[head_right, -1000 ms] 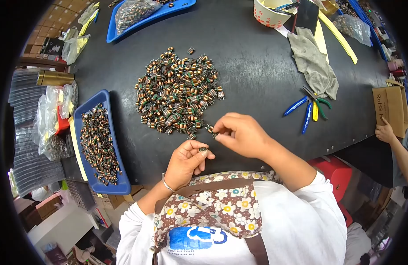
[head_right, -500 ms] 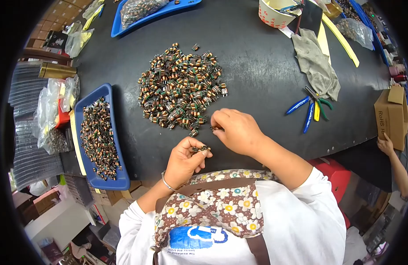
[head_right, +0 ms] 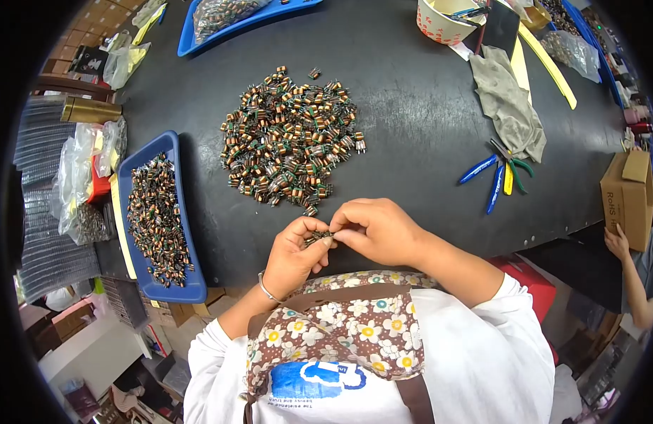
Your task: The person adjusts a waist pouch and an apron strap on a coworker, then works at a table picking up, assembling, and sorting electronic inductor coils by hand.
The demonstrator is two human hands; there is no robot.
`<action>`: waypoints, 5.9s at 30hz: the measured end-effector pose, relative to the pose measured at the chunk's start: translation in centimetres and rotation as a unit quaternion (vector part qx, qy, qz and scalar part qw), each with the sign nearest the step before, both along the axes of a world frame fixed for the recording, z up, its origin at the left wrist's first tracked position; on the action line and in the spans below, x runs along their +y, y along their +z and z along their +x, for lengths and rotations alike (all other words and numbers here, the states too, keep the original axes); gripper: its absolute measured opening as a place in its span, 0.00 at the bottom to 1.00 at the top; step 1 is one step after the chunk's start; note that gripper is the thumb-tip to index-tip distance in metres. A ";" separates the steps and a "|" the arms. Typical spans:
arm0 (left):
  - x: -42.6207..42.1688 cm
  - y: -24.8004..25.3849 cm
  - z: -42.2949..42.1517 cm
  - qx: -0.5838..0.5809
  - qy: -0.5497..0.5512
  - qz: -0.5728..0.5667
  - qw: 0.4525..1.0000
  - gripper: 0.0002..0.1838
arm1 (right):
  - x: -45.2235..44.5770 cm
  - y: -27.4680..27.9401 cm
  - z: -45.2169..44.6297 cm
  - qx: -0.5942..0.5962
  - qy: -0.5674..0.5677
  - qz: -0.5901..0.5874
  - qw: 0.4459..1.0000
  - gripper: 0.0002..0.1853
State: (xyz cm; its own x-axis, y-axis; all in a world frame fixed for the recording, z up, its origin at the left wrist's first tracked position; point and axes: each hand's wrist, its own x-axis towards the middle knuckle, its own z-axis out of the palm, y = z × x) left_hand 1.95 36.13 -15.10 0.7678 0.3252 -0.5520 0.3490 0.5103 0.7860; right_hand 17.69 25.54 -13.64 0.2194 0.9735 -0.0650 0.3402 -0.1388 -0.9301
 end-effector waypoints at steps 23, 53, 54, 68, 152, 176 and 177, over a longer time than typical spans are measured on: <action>0.0 -0.2 0.0 -0.022 0.002 -0.003 1.000 0.08 | -0.3 -0.3 1.0 0.074 0.030 -0.034 0.996 0.12; -0.1 -0.5 -0.2 -0.043 -0.021 -0.056 0.997 0.05 | 2.0 -1.3 6.7 -0.248 -0.058 0.026 0.967 0.12; -0.1 -0.6 -0.2 -0.050 -0.020 -0.069 0.996 0.06 | 1.3 -1.2 6.2 -0.248 -0.060 0.024 0.967 0.12; 0.1 0.2 -0.2 -0.069 -0.051 -0.265 0.960 0.06 | -2.0 1.2 0.7 0.108 0.006 0.010 0.994 0.09; -0.8 -0.2 0.2 -0.021 -0.072 -0.031 0.997 0.06 | -2.1 -0.6 1.4 -0.149 -0.065 -0.050 0.985 0.14; -0.3 -0.7 0.1 -0.092 -0.082 -0.316 0.941 0.13 | -2.0 1.3 0.6 0.188 0.014 0.022 0.982 0.08; -0.3 -0.8 0.1 -0.095 -0.097 -0.300 0.944 0.13 | -1.5 0.6 1.1 0.063 -0.030 0.053 0.996 0.08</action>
State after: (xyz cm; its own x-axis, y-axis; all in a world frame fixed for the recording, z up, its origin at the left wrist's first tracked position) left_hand 2.06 35.84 -15.88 0.8847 -0.1592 -0.4381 0.3634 0.8242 0.4344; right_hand 18.79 24.00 -13.04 0.2736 0.9618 0.0061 0.2136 -0.0546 -0.9754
